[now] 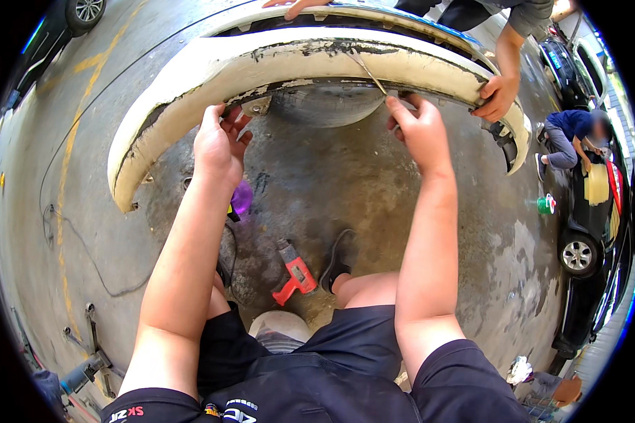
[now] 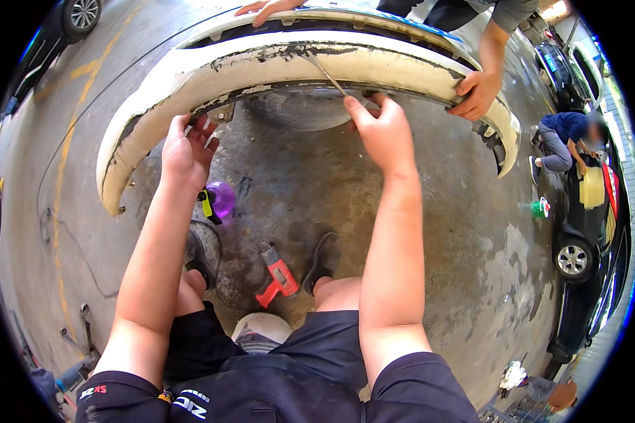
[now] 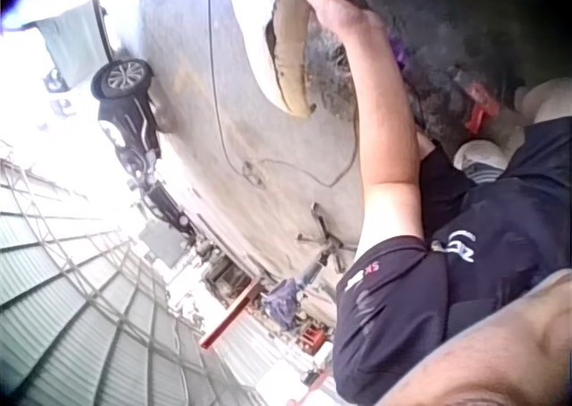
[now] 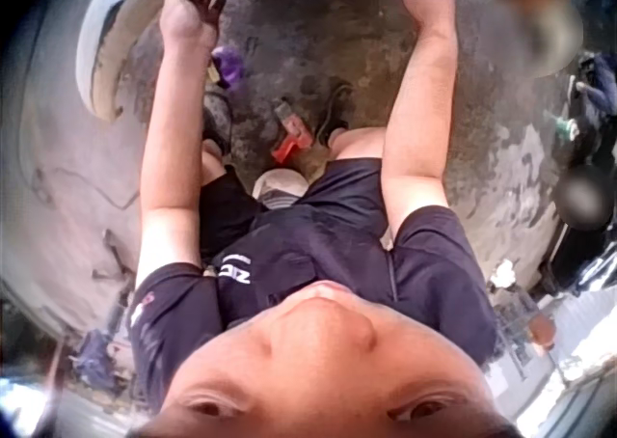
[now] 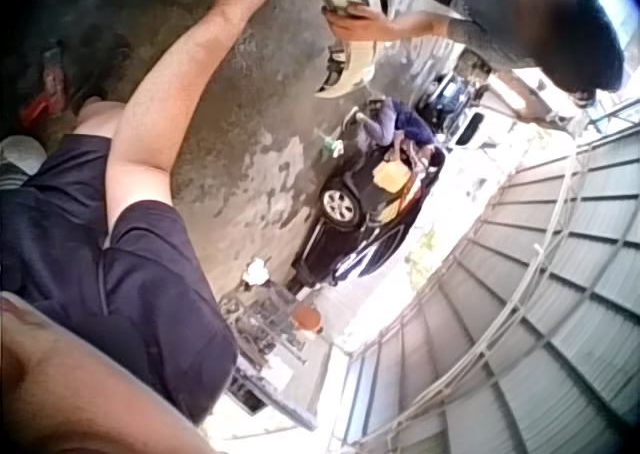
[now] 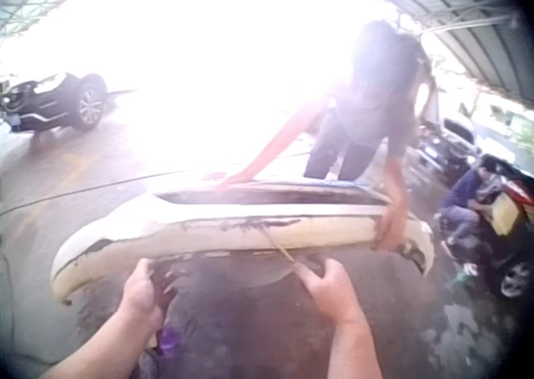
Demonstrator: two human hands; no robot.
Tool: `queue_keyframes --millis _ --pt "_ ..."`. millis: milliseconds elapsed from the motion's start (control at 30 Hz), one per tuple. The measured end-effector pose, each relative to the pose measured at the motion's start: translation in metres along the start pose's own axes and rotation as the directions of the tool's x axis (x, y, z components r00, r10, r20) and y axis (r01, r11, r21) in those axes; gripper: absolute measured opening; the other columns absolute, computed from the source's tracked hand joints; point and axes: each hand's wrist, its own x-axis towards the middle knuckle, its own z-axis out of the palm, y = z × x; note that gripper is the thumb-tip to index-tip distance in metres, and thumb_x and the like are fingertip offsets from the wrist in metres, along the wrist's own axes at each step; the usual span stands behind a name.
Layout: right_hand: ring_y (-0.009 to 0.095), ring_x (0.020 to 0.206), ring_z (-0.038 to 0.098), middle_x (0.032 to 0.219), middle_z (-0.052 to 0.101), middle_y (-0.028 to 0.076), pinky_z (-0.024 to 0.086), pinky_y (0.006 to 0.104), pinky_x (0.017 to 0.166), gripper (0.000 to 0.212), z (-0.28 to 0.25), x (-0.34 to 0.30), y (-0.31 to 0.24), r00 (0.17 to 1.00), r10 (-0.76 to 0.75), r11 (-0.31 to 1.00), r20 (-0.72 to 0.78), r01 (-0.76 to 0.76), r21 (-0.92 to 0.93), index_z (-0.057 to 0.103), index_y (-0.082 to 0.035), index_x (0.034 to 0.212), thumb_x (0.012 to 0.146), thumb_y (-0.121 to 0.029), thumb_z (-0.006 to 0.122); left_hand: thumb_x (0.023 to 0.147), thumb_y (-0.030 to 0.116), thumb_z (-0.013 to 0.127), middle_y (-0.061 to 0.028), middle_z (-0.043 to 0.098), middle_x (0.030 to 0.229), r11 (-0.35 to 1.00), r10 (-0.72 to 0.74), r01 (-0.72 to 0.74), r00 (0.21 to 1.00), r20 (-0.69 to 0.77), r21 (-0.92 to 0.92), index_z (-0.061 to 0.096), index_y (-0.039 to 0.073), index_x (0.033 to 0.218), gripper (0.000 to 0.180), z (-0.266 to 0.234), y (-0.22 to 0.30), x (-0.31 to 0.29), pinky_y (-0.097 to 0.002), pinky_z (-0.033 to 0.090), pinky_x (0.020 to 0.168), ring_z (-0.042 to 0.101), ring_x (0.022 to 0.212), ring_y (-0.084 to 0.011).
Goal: The person sits on the floor and repairs a detached white car bumper held by an assistant. They use a screwdriver to probe a crack, apply liquid from a spray bottle, and heat the area with a red heat gun to smooth the plastic.
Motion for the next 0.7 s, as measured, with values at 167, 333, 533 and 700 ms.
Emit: queue_keyframes --millis 167,333,533,700 --pt "0.02 0.074 0.072 0.078 0.076 0.014 0.055 0.0388 0.071 0.049 0.003 -0.017 -0.027 0.989 -0.075 0.955 0.131 0.109 -0.276 0.083 0.005 0.102 0.102 -0.043 0.081 0.114 0.037 0.06 -0.0012 0.072 0.116 1.0 -0.005 0.005 1.0 0.002 -0.002 0.064 0.016 0.123 0.023 0.0 0.002 0.001 -0.0422 0.046 0.101 0.066 0.113 -0.0219" --pt "0.038 0.089 0.08 0.096 0.082 0.024 0.061 0.0445 0.083 0.05 0.082 -0.045 -0.046 0.973 -0.222 0.971 0.056 0.226 -0.079 0.082 0.004 0.11 0.105 -0.045 0.078 0.114 0.035 0.061 -0.0016 0.072 0.116 0.999 -0.025 0.025 1.0 -0.004 -0.023 0.064 0.015 0.123 0.022 0.002 0.003 -0.002 -0.0422 0.047 0.098 0.067 0.11 -0.0217" --pt "0.041 0.096 0.081 0.103 0.083 0.024 0.062 0.0438 0.088 0.048 0.091 -0.031 -0.043 0.976 -0.216 0.972 -0.035 0.212 -0.103 0.084 0.003 0.115 0.104 -0.044 0.079 0.112 0.034 0.062 -0.0008 0.073 0.114 0.999 -0.038 0.038 0.999 0.002 -0.009 0.064 0.016 0.125 0.022 0.0 0.002 0.001 -0.0425 0.047 0.096 0.067 0.107 -0.0204" --pt "0.029 0.085 0.079 0.093 0.084 0.019 0.06 0.0388 0.081 0.045 0.051 -0.023 -0.014 0.983 -0.178 0.982 -0.05 0.174 -0.071 0.084 0.004 0.111 0.103 -0.04 0.082 0.111 0.037 0.063 -0.0003 0.072 0.116 1.0 0.01 -0.01 1.0 0.001 0.024 0.063 0.018 0.126 0.024 -0.005 0.004 0.002 -0.0421 0.045 0.098 0.065 0.109 -0.0208"
